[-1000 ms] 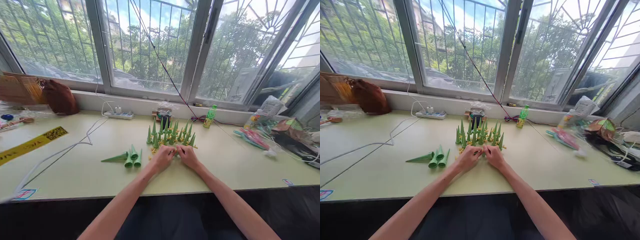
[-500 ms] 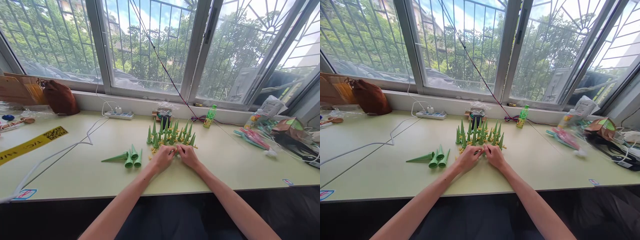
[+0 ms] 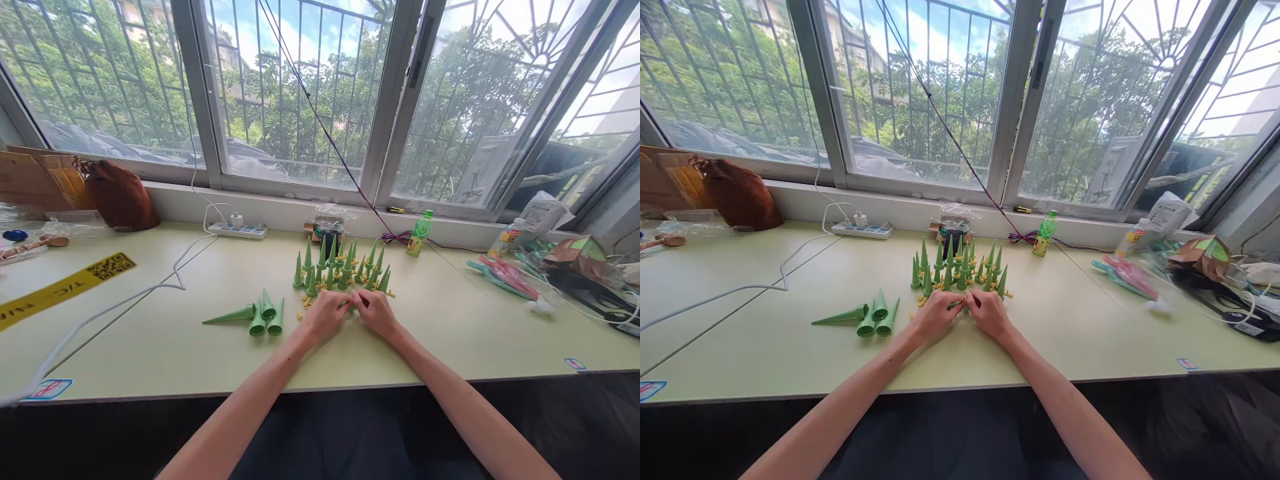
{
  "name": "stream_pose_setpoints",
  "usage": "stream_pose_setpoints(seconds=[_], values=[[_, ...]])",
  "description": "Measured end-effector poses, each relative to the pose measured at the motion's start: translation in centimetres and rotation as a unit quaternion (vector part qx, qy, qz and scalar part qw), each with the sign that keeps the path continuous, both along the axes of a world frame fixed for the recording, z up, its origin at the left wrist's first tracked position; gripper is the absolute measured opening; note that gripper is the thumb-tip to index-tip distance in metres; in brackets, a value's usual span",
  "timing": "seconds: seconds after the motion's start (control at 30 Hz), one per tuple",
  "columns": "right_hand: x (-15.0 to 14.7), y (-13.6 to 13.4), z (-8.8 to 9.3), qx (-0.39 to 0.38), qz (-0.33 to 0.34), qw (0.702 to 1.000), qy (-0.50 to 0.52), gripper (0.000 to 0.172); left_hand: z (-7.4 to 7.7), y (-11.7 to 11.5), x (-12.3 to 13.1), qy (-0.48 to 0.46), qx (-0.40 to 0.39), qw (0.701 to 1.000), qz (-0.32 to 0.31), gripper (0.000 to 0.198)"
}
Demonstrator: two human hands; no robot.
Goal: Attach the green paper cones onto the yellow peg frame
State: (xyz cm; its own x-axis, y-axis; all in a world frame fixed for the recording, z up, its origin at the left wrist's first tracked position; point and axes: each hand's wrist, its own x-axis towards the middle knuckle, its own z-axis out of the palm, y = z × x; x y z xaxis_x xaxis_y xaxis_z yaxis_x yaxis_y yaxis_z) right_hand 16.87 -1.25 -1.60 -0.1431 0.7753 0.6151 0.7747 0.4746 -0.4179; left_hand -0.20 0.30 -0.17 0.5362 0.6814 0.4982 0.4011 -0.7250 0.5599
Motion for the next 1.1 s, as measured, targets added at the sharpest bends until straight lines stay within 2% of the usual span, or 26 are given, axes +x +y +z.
stream_pose_setpoints(seconds=[0.5,0.7,0.9,1.1], values=[[-0.2,-0.1,0.1,0.007,-0.009,1.000,0.006,0.047,0.2,-0.1,-0.1,0.011,0.007,1.000,0.006,0.028],[0.0,0.0,0.0,0.006,-0.030,0.999,0.011,0.049,0.3,-0.2,-0.1,-0.009,0.014,0.999,0.039,0.022],[0.2,0.2,0.0,0.001,-0.065,0.997,0.051,0.051,1.0,-0.1,0.1,-0.082,-0.032,0.992,0.089,0.018],[0.2,0.1,0.2,-0.013,-0.060,0.996,0.071,0.051,1.5,-0.2,0.1,-0.116,-0.079,0.984,0.107,0.014]])
